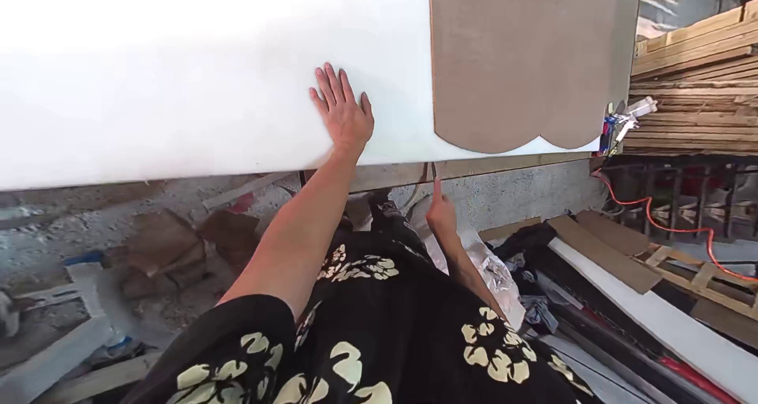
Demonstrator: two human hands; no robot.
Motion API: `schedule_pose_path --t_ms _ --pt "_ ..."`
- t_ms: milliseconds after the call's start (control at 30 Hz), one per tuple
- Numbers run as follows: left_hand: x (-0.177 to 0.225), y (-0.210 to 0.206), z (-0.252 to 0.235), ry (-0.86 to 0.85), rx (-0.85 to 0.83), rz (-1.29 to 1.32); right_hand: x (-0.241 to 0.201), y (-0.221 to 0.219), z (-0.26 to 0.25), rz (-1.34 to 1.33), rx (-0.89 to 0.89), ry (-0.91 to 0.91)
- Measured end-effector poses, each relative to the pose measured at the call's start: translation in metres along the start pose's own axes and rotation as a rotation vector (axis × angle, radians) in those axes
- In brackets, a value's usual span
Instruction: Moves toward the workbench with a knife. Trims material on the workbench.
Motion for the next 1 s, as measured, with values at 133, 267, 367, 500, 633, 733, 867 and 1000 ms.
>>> schedule_pose_path --t_ms 133,267,367,500,633,733,867,1000 --pt "0.002 0.003 -0.001 0.01 -0.012 -0.033 0.048 0.006 0.04 -0.185 -0.025 0.102" --pt "0.007 0.005 -0.002 0.014 0.016 -0.08 0.121 0.062 0.05 -0.482 0.201 0.292" --pt "0.034 0.005 -0.004 0.036 0.002 -0.012 0.173 0.129 -0.026 -0.434 0.398 0.433" --pt "0.179 -0.026 -0.005 -0.176 -0.185 0.216 0.196 0.248 -0.225 -0.516 0.417 0.666" --pt "0.32 -0.126 -0.044 -0.226 -0.213 0.252 0.116 0.381 -0.431 -0.392 0.49 0.844" --pt "0.354 -0.179 -0.052 -0.106 -0.105 -0.062 0.039 0.447 -0.543 -0.277 0.439 0.946" --pt "0.366 -0.191 -0.061 -0.112 -0.097 -0.144 -0.053 0.502 -0.656 -0.061 0.497 0.97" --pt "0.364 -0.189 -0.063 -0.098 -0.101 -0.123 -0.101 0.514 -0.724 0.078 0.406 1.001"
Point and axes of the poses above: each hand's wrist, its own z-axis away from the middle knuckle, its own y-axis out of the back of the hand, x = y × z, the point moved 3 cm from there along -z, towards the middle knuckle, and after that the axes turned 2 degrees about z, right-handed, at the moved point
